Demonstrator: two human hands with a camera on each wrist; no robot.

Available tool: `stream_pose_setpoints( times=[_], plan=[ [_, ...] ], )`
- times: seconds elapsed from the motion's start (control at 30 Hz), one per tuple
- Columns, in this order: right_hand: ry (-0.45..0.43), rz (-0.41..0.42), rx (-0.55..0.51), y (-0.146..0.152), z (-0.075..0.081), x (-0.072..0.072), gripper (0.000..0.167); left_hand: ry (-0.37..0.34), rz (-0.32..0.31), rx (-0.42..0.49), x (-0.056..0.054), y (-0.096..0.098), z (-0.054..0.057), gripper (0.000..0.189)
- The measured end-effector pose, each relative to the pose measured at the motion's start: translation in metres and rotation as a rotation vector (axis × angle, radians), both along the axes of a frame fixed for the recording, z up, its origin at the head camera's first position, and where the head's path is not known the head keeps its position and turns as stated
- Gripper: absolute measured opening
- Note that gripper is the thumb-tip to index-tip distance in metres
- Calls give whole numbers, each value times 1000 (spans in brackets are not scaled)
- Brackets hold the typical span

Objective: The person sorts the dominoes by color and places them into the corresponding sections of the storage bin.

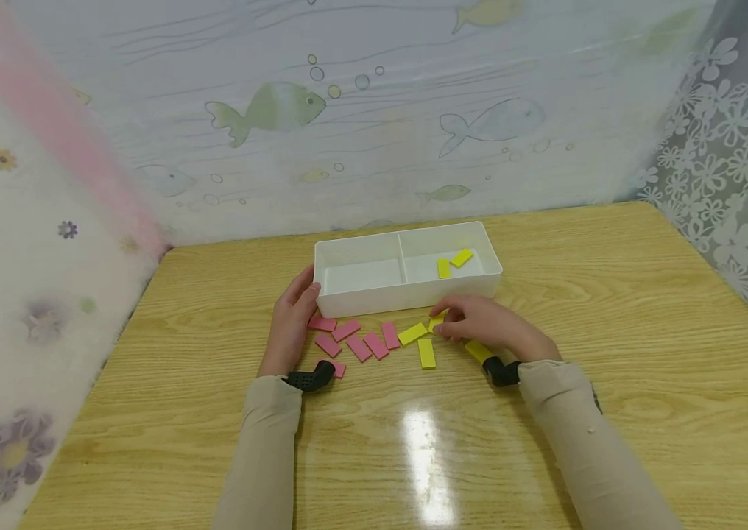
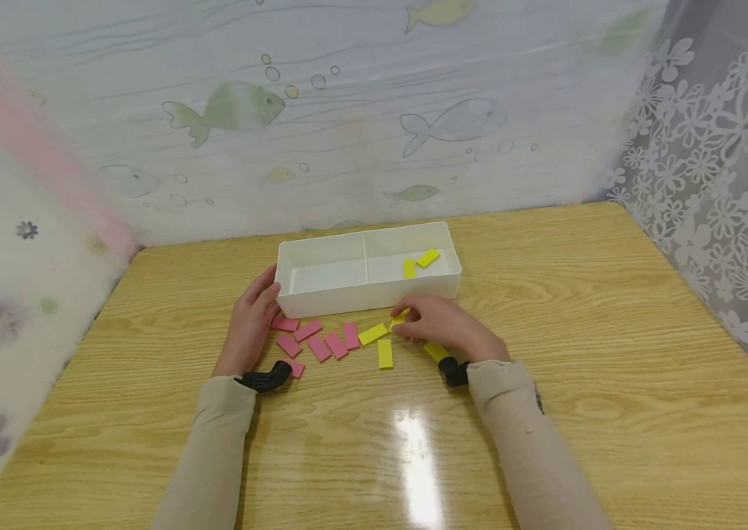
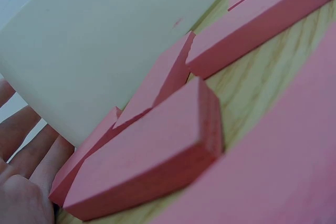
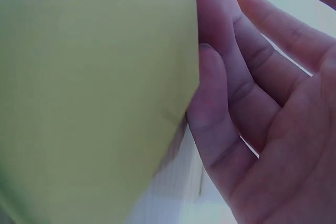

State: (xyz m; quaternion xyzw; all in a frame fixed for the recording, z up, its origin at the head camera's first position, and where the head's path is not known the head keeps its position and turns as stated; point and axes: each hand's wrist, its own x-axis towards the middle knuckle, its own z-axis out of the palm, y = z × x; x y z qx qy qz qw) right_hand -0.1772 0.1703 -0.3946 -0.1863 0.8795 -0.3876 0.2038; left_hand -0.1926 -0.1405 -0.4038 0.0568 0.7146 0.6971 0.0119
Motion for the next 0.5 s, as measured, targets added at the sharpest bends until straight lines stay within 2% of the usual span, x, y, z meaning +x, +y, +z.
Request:
stream_pose_setpoints(
  times=[0.3,0.5],
  plan=[
    [124,-7,97,-3,-2,-1,35,0,0,-9,1,0,1,48],
    [158,-26,142,-6,-3,-2,38,8,-1,-15,1,1,2,51]
  ],
)
